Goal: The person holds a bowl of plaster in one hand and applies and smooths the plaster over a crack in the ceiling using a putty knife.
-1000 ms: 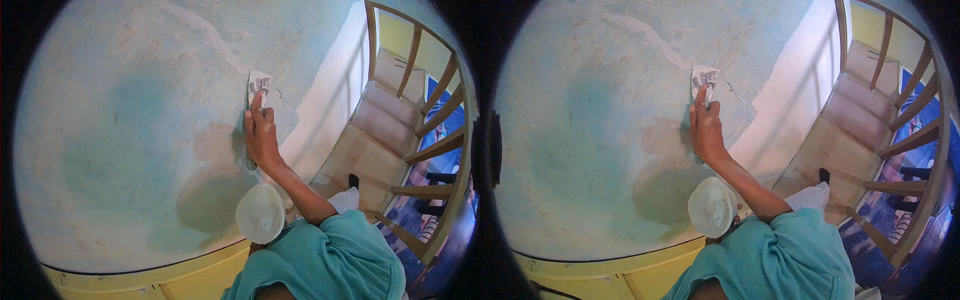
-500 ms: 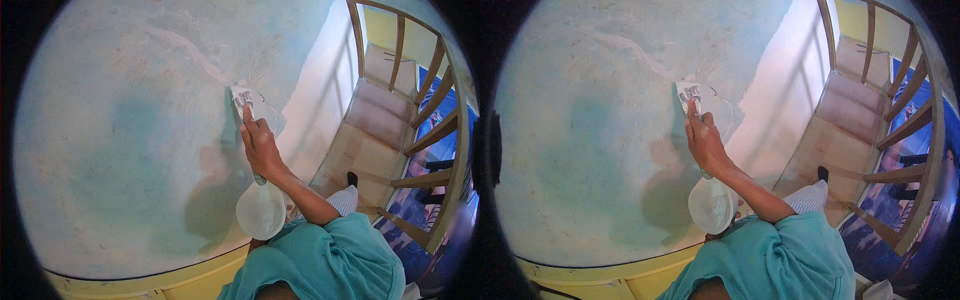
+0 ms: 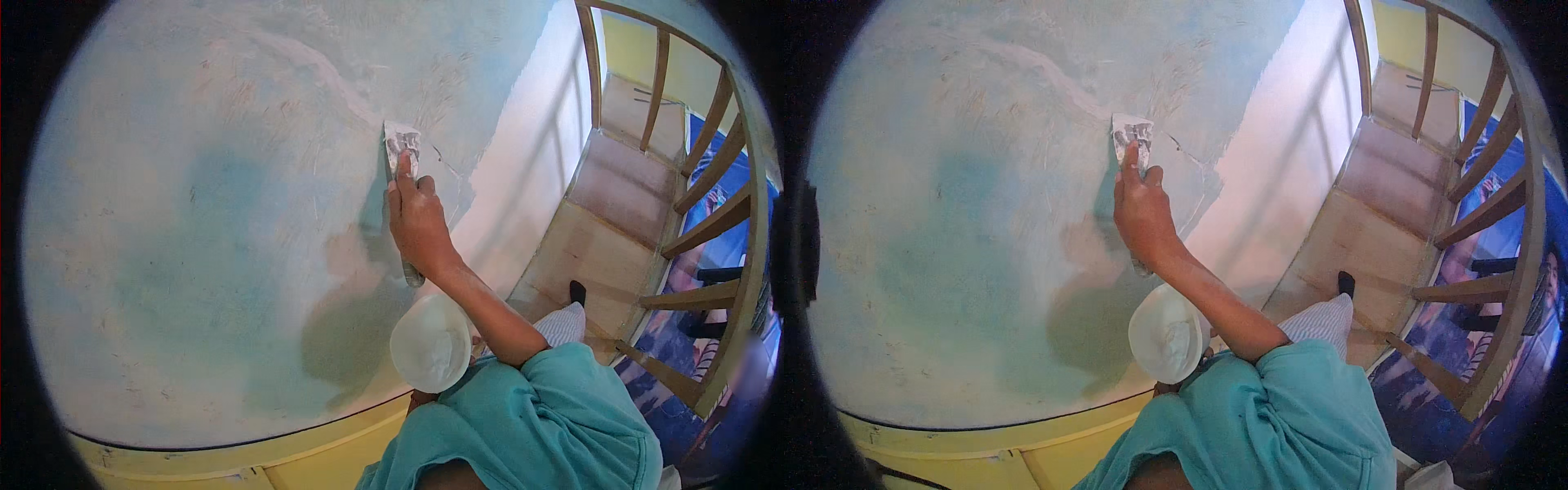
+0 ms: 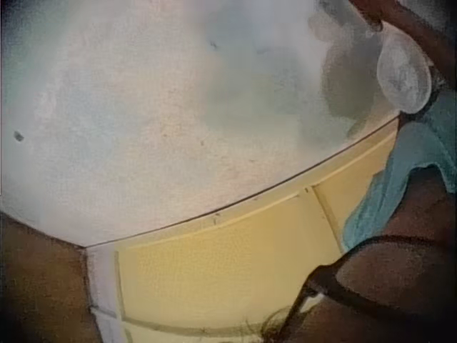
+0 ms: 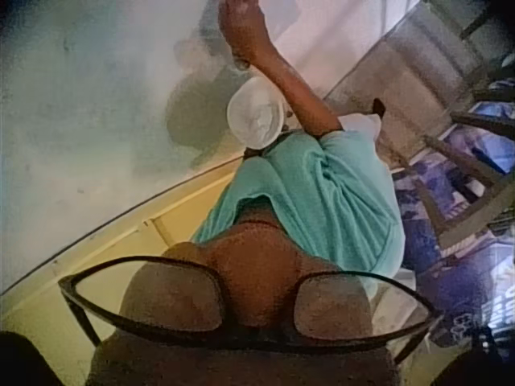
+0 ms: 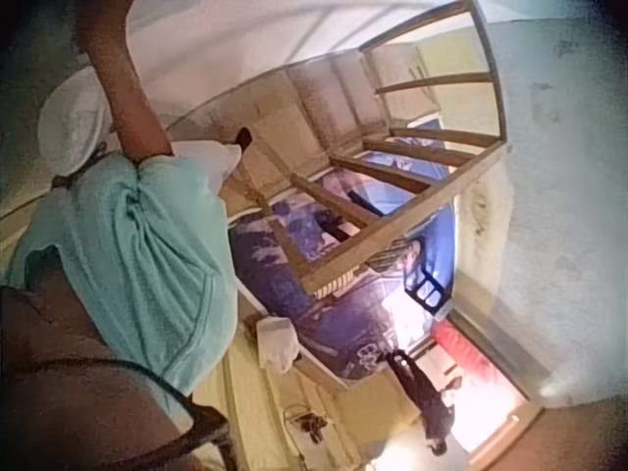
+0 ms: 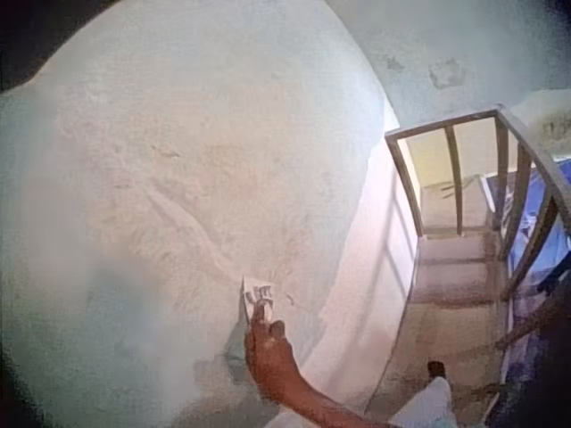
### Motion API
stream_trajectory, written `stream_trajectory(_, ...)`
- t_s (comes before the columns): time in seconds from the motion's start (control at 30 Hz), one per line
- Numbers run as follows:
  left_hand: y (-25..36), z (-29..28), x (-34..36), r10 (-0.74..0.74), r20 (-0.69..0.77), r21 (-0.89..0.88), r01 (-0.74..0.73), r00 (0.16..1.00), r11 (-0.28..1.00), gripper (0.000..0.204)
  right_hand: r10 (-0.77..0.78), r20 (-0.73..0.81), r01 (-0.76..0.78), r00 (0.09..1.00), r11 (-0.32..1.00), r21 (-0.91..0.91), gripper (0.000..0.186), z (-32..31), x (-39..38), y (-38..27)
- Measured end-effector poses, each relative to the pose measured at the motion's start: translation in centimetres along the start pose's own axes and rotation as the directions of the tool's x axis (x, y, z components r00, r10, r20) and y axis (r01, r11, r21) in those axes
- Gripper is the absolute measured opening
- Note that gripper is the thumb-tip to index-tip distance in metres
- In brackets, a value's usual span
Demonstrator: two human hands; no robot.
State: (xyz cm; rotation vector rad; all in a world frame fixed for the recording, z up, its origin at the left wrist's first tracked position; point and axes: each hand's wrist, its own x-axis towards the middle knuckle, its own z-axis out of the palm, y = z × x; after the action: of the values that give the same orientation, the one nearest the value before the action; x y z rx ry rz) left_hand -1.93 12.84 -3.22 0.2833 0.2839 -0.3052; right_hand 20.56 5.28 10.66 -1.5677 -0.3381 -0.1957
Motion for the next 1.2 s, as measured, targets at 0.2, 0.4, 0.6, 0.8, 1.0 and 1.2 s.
stream_trajectory(0.2, 0.2, -0.3, 0.2, -0.023, -0.005, 0.001, 0.023, 1.0, 1.0, 0.08, -0.05, -0.053, 0.048, 0.997, 0.998, -0.033, 0.051, 1.3, -1.3, 0.9)
stream_trajectory(0.4, 0.5, -0.3, 0.4, -0.053, -0.003, 0.024, 0.053, 0.999, 0.998, 0.08, -0.08, 0.008, 0.08, 0.997, 0.996, 0.026, 0.049, -1.1, -2.3, 0.8)
stream_trajectory(0.6, 0.7, -0.2, 0.6, -0.05, 0.013, 0.037, 0.05, 0.999, 0.998, 0.08, -0.062, 0.013, 0.062, 0.998, 0.998, 0.005, 0.049, -1.7, 0.2, 0.5)
stream_trajectory(0.8, 1.1, -0.5, 0.2, -0.042, 0.012, 0.039, 0.041, 0.999, 0.998, 0.08, -0.057, 0.032, 0.06, 0.998, 0.994, -0.086, 0.051, -0.3, -1.0, -0.1)
stream_trajectory(1.0, 1.9, -0.3, 0.6, -0.059, 0.006, 0.062, 0.058, 0.998, 0.996, 0.08, -0.131, 0.046, 0.135, 0.99, 0.986, -0.099, 0.047, -2.9, -2.1, 1.3)
stream_trajectory(1.2, 1.2, -0.4, 1.4, -0.041, 0.019, 0.058, 0.039, 0.999, 0.998, 0.08, 0.041, 0.028, -0.047, 0.999, 0.949, 0.312, 0.02, -7.9, 1.3, 4.6)
